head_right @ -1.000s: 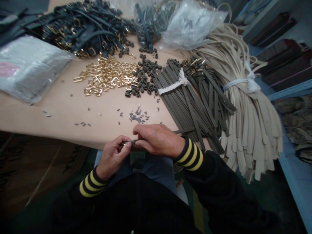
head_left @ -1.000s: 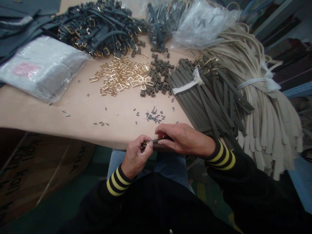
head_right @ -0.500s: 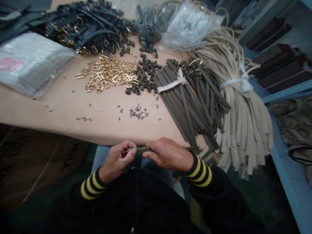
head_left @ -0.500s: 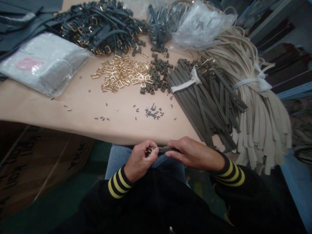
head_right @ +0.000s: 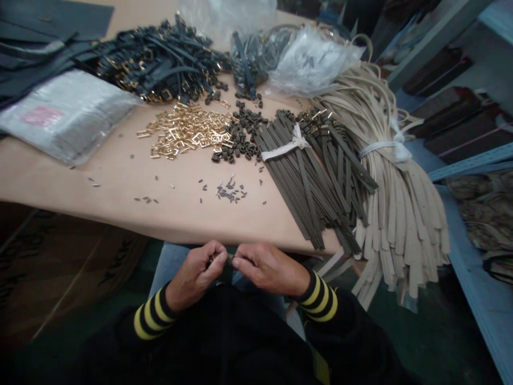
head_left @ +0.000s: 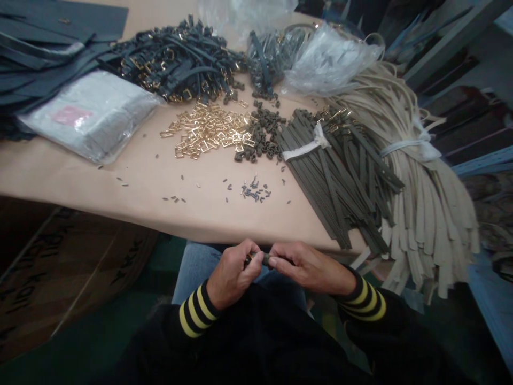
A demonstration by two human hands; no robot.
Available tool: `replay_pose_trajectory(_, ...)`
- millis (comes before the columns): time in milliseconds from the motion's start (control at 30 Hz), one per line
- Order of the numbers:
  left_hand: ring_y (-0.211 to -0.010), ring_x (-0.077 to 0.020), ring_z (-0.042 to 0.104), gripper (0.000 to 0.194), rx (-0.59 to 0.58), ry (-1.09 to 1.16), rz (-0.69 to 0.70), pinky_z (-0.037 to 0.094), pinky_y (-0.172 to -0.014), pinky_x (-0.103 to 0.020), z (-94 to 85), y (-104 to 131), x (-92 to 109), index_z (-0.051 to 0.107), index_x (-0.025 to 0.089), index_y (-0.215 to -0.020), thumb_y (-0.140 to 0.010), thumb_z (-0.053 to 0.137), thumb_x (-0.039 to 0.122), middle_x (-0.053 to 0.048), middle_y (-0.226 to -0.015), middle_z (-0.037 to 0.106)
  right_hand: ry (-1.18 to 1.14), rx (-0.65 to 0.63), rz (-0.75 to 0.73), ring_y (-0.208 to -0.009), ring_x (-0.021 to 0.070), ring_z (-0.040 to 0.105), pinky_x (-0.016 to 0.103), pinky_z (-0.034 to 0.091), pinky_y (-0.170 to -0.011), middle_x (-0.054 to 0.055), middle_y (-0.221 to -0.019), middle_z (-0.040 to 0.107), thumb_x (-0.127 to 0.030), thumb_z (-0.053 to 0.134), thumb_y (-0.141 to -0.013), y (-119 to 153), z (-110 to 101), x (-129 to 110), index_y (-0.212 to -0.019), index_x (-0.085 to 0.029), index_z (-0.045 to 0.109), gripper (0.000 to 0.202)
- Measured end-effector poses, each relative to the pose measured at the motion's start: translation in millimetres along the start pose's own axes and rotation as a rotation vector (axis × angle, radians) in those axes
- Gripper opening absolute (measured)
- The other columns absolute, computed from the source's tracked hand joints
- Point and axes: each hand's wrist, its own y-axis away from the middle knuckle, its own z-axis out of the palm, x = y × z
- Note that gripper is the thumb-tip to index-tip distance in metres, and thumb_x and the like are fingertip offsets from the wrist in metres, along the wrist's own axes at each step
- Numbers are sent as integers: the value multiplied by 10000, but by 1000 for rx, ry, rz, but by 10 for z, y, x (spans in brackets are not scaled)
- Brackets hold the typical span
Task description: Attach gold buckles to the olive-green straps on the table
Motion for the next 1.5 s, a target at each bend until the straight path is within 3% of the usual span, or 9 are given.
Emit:
replay_pose_trajectory(433, -403, -143, 538, 154, 41, -391, 315, 361, -401, -218, 67, -416, -57, 422, 202, -689, -816, 346, 244, 14, -478, 532, 27, 193, 25, -479, 71, 375, 196, 239, -447, -51, -499, 367, -200, 414, -783, -38, -192, 16, -578, -152, 438, 212)
replay_pose_trajectory(567, -469, -120, 544, 167, 186, -274, 301, 427, -454, -210, -65, -679, -34, 405, 172, -932, -822, 340, 281, -1, -634, 571, 195, 313, 102, -514, 84, 402, 200, 272, -483, -41, -536, 394, -289, 372, -823, 70, -793, 69, -609, -151, 465, 271)
replay_pose_trajectory(767, -460, -122, 537, 151, 311, -388, 308, 430, -465, -217, -143, -887, -233, 464, 172, -814, -825, 363, 285, 8, -570, 549, 585, 613, 380, -486, 111, 435, 214, 321, -492, -35, -488, 419, -286, 367, -804, -38, -2085, 554, -602, -156, 512, 280)
replay_pose_trajectory(867, -487, -123, 558, 137, 314, -406, 328, 432, -483, -211, -123, -878, -277, 476, 173, -810, -828, 374, 264, 1, -584, 573, 715, 764, 507, -672, 181, 536, 264, 373, -613, 56, -677, 579, -216, 425, -761, -227, -2333, 769, -739, -125, 577, 178)
replay_pose_trajectory(967, -525, -126, 579, 134, 316, -404, 351, 436, -507, -206, -114, -869, -280, 487, 170, -815, -828, 379, 249, -10, -611, 591, 770, 899, 504, -799, 233, 540, 307, 373, -672, 127, -836, 601, -287, 457, -763, -408, -2163, 837, -866, -108, 563, 232)
replay_pose_trajectory(1133, -543, -138, 579, 149, 289, -411, 316, 437, -528, -220, -115, -877, -292, 508, 169, -801, -818, 389, 257, -21, -628, 599, 640, 709, 437, -693, 201, 576, 274, 378, -620, 63, -706, 622, -323, 495, -745, -642, -1681, 783, -692, -174, 545, 166)
replay_pose_trajectory(1300, -545, -138, 557, 163, 269, -306, 242, 429, -537, -233, -133, -873, -252, 524, 175, -758, -793, 392, 265, -23, -610, 585, 551, 707, 422, -620, 154, 586, 240, 394, -589, 41, -640, 601, -196, 429, -781, -419, -1666, 646, -664, -166, 469, 127)
replay_pose_trajectory(1400, -528, -125, 533, 173, 248, -102, 103, 424, -520, -228, -124, -817, -161, 530, 170, -793, -778, 415, 298, -13, -602, 563, 271, 529, 319, -491, 99, 566, 196, 402, -504, -5, -597, 568, -204, 404, -803, -98, -1494, 487, -682, -170, 419, 126)
replay_pose_trajectory(1500, -433, -91, 474, 279, 147, 265, -125, 381, -403, -200, -84, -697, -45, 515, 153, -876, -784, 395, 389, 9, -596, 540, -190, 232, 186, -486, 90, 554, 179, 395, -454, -19, -607, 542, -264, 416, -809, 99, -1012, 331, -729, -171, 405, 123)
